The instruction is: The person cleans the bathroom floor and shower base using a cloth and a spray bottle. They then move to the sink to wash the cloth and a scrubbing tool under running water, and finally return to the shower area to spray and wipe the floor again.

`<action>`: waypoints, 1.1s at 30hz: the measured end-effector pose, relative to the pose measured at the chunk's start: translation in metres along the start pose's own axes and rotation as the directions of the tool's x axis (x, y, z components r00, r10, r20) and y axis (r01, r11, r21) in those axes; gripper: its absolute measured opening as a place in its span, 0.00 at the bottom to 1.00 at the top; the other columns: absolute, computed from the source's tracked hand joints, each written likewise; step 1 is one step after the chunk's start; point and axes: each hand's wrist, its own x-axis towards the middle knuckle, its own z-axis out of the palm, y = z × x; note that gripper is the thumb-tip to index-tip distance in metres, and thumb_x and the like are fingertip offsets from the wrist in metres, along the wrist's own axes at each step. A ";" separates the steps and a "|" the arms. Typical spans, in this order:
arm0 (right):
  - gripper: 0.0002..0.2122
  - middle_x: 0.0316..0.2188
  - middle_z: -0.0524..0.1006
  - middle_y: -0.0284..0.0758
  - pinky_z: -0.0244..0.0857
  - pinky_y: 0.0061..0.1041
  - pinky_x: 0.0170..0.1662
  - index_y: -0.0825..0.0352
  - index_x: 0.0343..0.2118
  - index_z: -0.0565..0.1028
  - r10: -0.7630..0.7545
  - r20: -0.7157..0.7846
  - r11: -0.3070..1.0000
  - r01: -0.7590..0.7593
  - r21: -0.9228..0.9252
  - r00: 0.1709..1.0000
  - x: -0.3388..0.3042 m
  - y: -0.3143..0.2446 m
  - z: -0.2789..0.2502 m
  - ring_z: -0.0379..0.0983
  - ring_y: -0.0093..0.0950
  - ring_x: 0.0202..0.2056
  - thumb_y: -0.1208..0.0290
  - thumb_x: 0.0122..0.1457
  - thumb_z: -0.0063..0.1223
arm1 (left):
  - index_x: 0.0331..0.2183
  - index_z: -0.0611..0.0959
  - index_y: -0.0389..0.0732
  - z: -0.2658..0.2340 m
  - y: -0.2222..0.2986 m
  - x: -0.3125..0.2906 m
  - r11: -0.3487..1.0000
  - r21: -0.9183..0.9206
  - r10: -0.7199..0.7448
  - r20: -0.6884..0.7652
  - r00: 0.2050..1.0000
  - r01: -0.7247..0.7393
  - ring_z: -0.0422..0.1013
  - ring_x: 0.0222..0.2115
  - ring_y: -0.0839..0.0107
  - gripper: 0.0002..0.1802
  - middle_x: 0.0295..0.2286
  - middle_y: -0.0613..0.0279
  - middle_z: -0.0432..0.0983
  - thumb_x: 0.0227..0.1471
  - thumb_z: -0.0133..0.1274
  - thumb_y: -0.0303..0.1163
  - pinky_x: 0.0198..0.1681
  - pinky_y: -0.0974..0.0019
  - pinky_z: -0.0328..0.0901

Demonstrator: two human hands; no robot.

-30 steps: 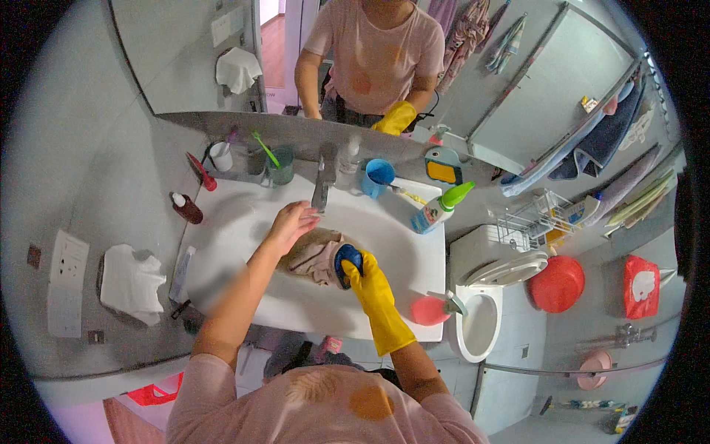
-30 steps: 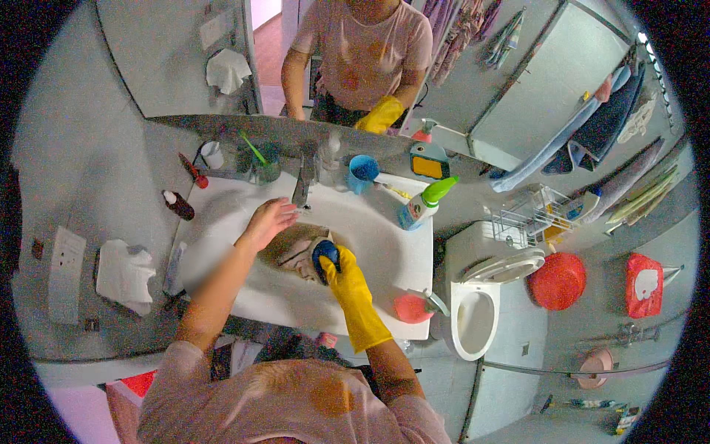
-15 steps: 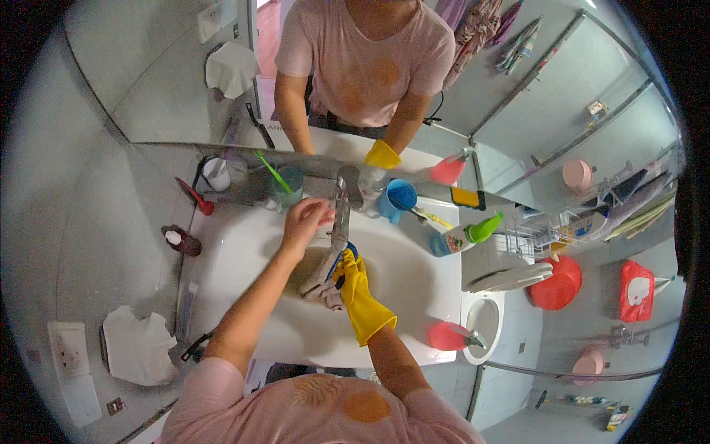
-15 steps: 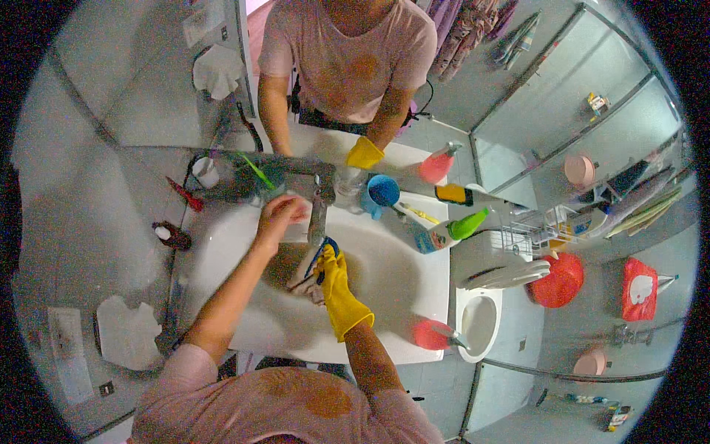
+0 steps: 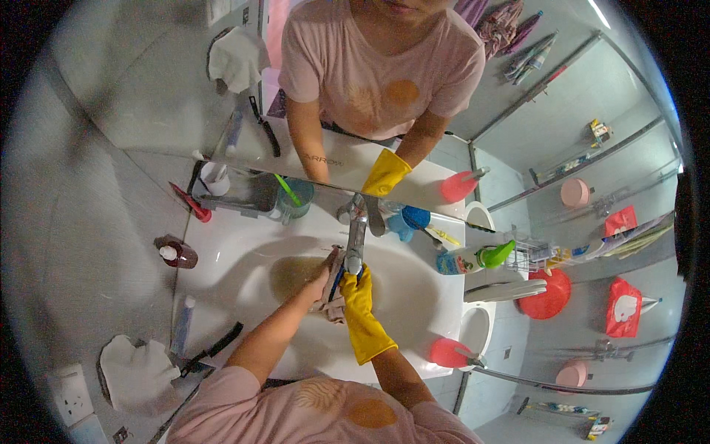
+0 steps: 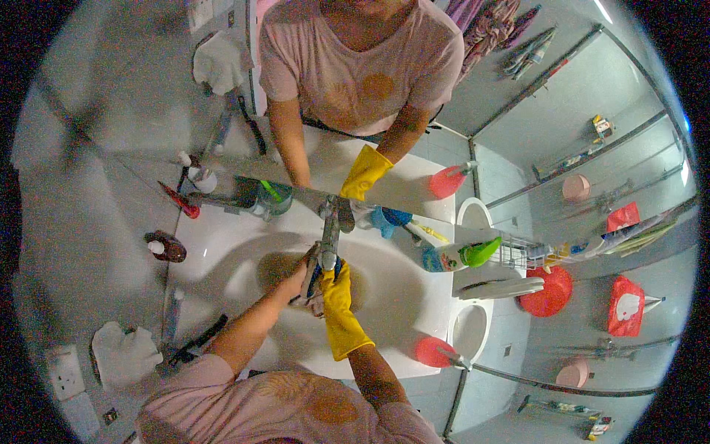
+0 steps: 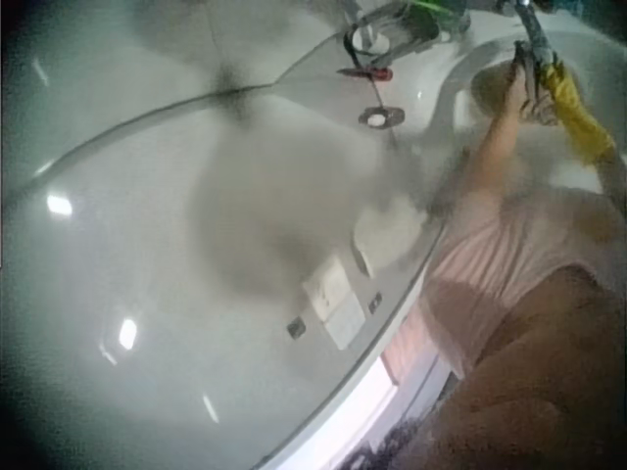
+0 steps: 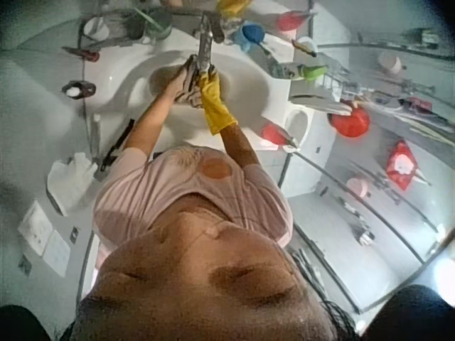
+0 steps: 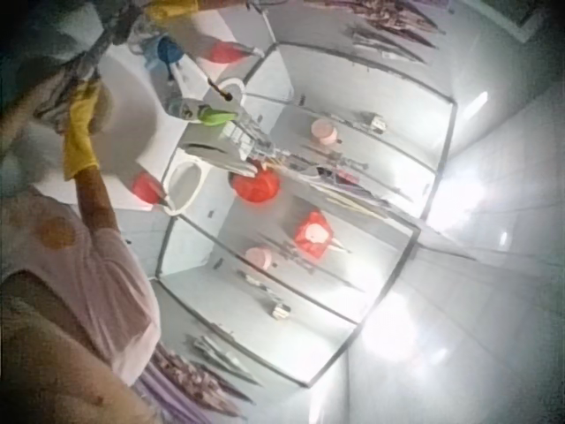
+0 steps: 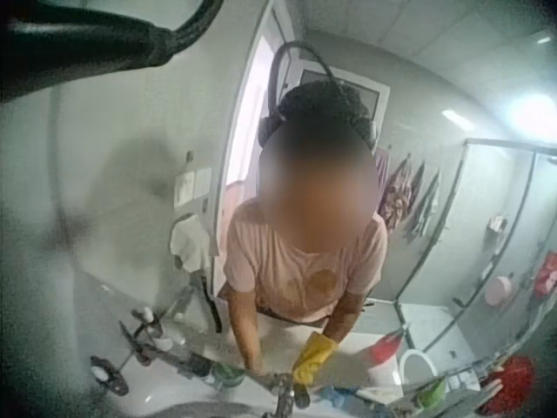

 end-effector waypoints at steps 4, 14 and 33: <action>0.21 0.29 0.73 0.35 0.63 0.25 0.31 0.67 0.46 0.64 -0.056 -0.078 0.961 0.032 -0.273 0.995 0.013 0.031 -0.019 0.70 0.27 0.28 0.55 0.58 0.44 | 0.37 0.77 0.43 0.009 -0.019 0.025 0.990 -0.139 0.029 -0.040 0.999 -0.034 0.70 0.28 0.69 0.26 0.29 0.62 0.75 0.52 0.39 0.56 0.36 0.68 0.66; 0.20 0.29 0.73 0.35 0.64 0.25 0.30 0.66 0.47 0.63 0.008 0.030 0.967 0.000 -0.253 1.000 0.010 0.011 -0.027 0.69 0.26 0.26 0.57 0.58 0.44 | 0.33 0.76 0.44 0.005 -0.042 0.043 0.975 -0.223 -0.032 -0.054 0.998 0.019 0.71 0.28 0.68 0.23 0.27 0.63 0.74 0.51 0.41 0.54 0.32 0.62 0.67; 0.17 0.33 0.72 0.31 0.63 0.21 0.34 0.65 0.45 0.65 0.057 0.180 0.991 -0.035 -0.126 0.982 -0.001 -0.054 -0.003 0.69 0.24 0.31 0.60 0.58 0.47 | 0.32 0.78 0.40 -0.053 -0.043 0.114 0.978 -0.141 0.132 -0.138 0.982 -0.151 0.72 0.23 0.65 0.23 0.26 0.58 0.76 0.52 0.40 0.49 0.30 0.65 0.68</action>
